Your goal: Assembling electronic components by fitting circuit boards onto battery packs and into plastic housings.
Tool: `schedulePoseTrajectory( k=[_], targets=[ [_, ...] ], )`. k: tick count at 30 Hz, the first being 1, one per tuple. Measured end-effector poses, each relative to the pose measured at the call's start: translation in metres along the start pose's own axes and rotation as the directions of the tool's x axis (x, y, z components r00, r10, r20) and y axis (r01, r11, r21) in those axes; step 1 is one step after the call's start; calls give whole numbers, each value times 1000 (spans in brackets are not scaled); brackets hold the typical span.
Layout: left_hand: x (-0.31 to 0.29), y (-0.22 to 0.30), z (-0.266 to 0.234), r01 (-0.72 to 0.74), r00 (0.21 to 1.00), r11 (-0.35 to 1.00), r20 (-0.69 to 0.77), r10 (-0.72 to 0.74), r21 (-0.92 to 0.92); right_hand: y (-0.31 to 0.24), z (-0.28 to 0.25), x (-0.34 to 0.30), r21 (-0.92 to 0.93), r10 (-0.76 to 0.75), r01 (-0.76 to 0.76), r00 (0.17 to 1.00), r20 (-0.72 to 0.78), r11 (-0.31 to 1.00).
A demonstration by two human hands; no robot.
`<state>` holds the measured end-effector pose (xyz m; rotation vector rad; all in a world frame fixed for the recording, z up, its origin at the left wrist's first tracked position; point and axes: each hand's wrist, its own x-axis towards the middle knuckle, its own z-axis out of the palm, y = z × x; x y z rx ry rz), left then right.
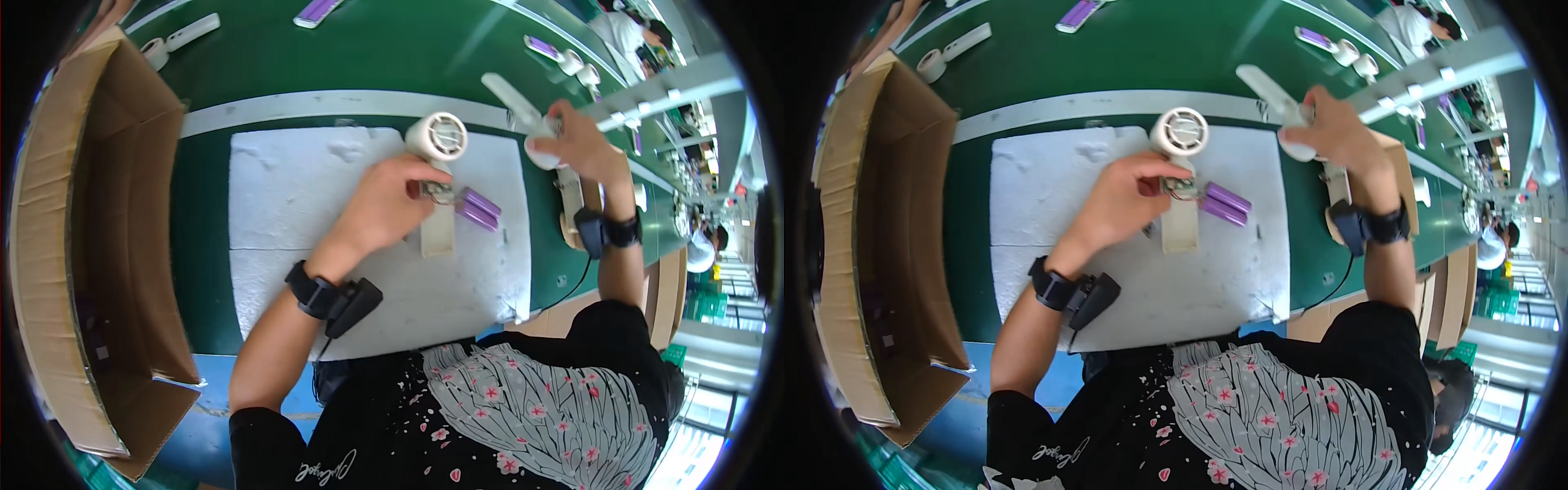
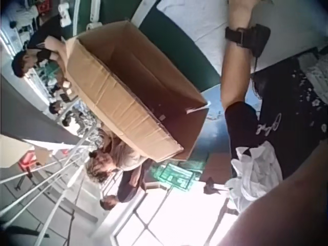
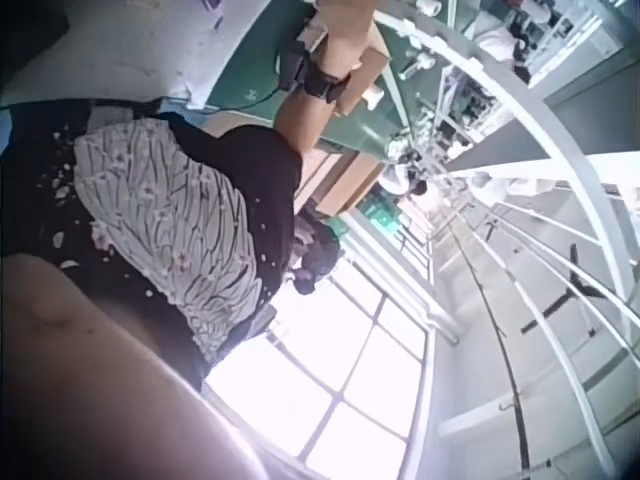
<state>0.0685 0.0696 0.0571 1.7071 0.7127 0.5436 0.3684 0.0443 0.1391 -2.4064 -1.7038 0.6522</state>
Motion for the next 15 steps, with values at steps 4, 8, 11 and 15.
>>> schedulePoseTrajectory(
  k=[4,8,11,15],
  targets=[
    [5,-2,53,32,998,999,-54,-34,-31,73,41,-66,-226,-47,25,995,-93,974],
    [11,15,74,92,993,995,-75,-96,-44,85,46,-92,-187,-53,10,972,-227,982],
    [14,29,77,78,990,997,-121,-78,-8,60,40,-106,-132,-544,538,749,-377,832],
    [15,49,80,45,988,997,-148,-53,-62,34,39,-111,173,-612,635,773,-168,753]
  ],
)
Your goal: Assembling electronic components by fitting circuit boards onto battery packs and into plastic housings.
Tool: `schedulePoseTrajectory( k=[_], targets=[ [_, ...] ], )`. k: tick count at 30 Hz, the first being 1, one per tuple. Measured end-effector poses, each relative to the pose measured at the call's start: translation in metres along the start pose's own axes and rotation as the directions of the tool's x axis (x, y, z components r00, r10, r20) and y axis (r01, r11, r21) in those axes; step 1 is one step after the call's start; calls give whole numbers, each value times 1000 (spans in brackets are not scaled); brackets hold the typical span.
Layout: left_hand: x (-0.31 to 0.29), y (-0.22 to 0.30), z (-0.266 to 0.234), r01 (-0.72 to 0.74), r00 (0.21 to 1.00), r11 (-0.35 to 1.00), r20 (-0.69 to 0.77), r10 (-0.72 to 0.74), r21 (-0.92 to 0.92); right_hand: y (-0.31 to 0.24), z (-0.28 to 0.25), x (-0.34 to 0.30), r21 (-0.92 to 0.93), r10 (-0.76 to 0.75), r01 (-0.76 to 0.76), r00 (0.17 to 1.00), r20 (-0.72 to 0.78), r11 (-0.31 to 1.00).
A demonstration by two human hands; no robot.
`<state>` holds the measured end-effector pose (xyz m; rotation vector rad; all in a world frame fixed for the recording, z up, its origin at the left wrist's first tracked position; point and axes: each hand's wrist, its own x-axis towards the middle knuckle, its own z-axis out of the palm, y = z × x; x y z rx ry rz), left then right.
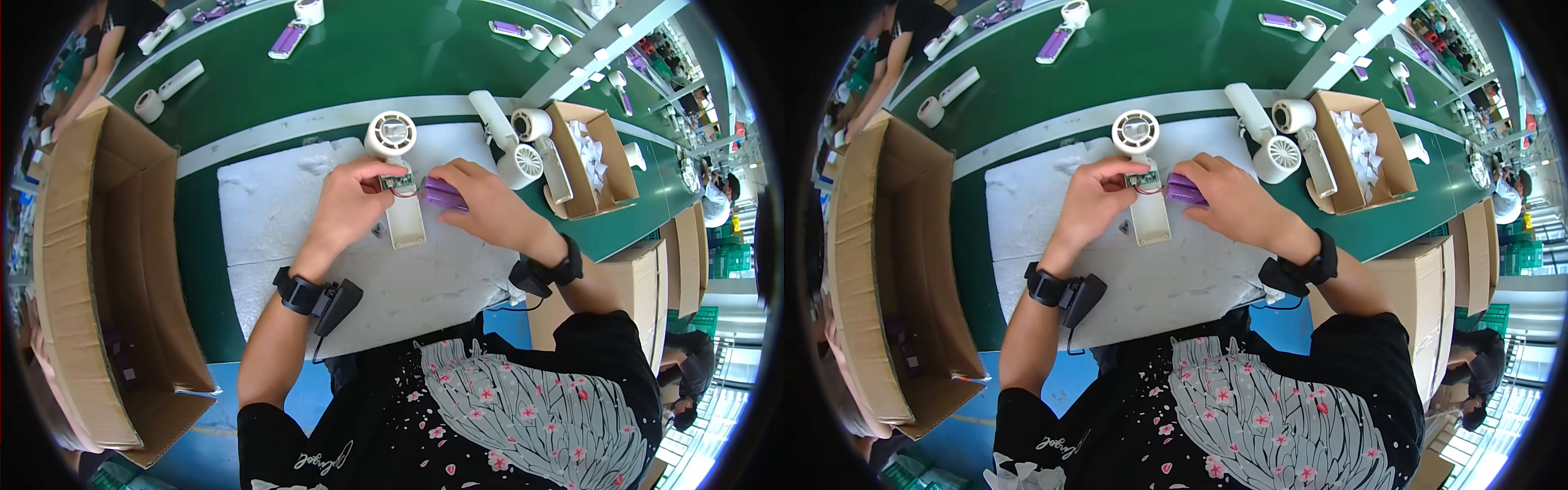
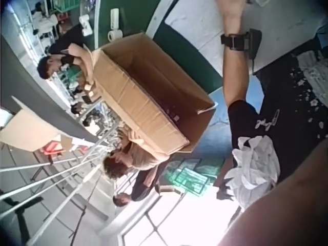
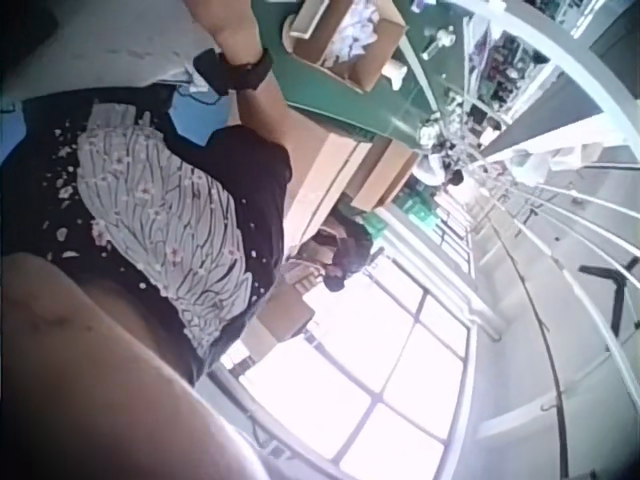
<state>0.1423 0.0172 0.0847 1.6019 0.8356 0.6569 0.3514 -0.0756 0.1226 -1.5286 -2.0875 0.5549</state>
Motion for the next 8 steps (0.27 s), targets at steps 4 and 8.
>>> schedulePoseTrajectory(
  k=[4,8],
  targets=[
    [-5,15,-22,34,999,995,11,-35,89,-3,-3,19,-38,15,-12,997,71,999],
    [-6,9,-27,-14,999,996,43,10,87,-16,-20,28,351,441,-644,741,507,680]
  ],
)
